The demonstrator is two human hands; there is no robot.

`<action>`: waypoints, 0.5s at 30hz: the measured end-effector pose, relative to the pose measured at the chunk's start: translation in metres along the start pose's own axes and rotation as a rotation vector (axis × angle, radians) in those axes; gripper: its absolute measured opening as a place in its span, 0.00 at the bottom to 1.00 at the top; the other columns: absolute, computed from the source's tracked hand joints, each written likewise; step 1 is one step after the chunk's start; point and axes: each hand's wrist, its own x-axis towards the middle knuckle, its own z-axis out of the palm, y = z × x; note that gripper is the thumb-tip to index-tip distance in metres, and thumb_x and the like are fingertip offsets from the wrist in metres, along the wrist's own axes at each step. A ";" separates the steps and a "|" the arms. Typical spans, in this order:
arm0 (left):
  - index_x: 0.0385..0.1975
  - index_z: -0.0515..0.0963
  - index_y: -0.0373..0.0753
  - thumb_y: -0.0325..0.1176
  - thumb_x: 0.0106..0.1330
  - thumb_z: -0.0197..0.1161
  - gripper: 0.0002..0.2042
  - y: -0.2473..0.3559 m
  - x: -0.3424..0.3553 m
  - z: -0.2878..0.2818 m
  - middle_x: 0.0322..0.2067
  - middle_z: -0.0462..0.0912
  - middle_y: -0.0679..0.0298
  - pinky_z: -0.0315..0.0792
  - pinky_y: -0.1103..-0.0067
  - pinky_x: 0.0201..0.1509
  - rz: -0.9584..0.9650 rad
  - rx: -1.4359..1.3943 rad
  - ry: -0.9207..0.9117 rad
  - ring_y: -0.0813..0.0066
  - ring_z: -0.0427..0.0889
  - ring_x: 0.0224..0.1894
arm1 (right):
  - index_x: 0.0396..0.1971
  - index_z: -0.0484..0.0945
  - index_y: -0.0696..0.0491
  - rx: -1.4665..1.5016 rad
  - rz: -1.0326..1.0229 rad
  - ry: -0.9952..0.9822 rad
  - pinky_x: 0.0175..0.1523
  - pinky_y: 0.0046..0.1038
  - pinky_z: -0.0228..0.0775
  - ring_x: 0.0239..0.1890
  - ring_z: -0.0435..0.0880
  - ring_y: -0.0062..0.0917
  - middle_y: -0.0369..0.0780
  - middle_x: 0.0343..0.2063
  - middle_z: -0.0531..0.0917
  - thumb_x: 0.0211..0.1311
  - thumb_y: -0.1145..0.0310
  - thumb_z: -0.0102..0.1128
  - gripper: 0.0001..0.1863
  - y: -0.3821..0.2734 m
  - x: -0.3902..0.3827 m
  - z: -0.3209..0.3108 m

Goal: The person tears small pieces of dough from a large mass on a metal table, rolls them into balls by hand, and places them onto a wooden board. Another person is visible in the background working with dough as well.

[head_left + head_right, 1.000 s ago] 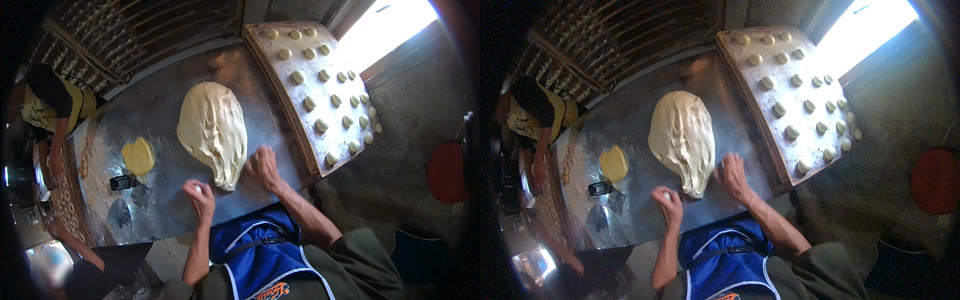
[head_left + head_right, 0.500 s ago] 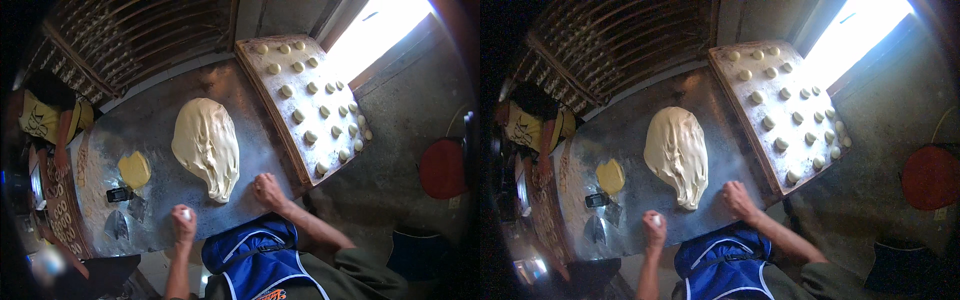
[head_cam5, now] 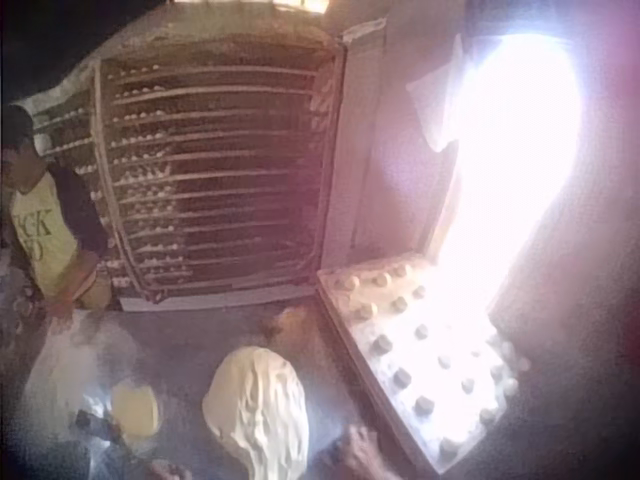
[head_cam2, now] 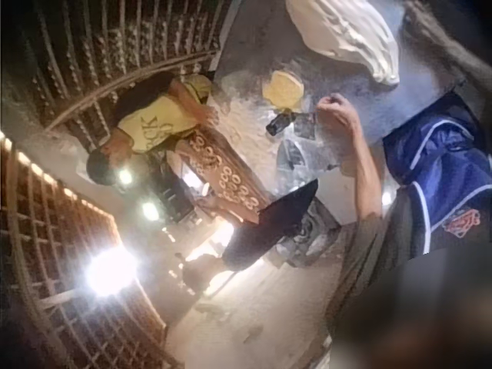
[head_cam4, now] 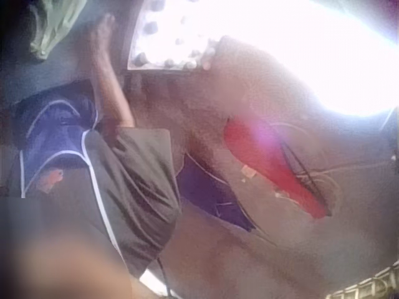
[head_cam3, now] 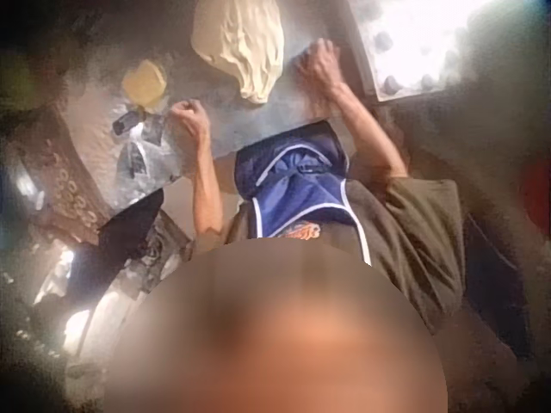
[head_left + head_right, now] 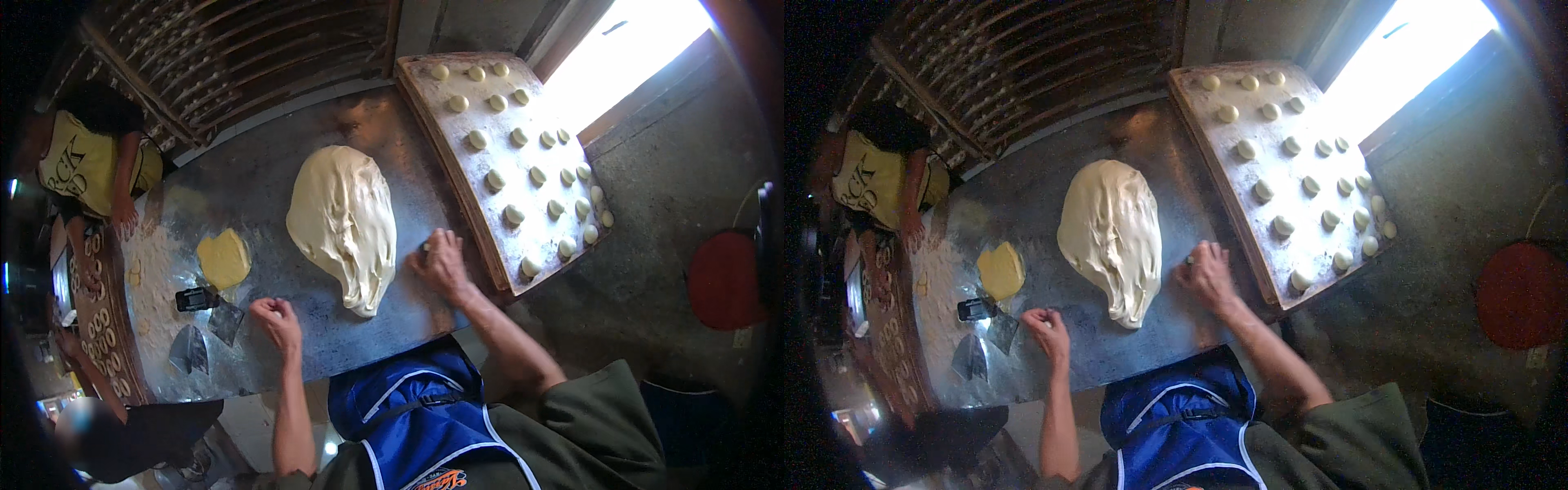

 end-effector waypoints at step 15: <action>0.34 0.74 0.34 0.20 0.52 0.63 0.10 0.057 -0.018 -0.071 0.40 0.73 0.53 0.70 0.61 0.51 0.578 0.264 -0.420 0.50 0.73 0.45 | 0.35 0.69 0.56 0.217 0.010 -0.081 0.43 0.43 0.65 0.38 0.72 0.43 0.47 0.33 0.71 0.52 0.73 0.66 0.14 0.020 -0.091 -0.010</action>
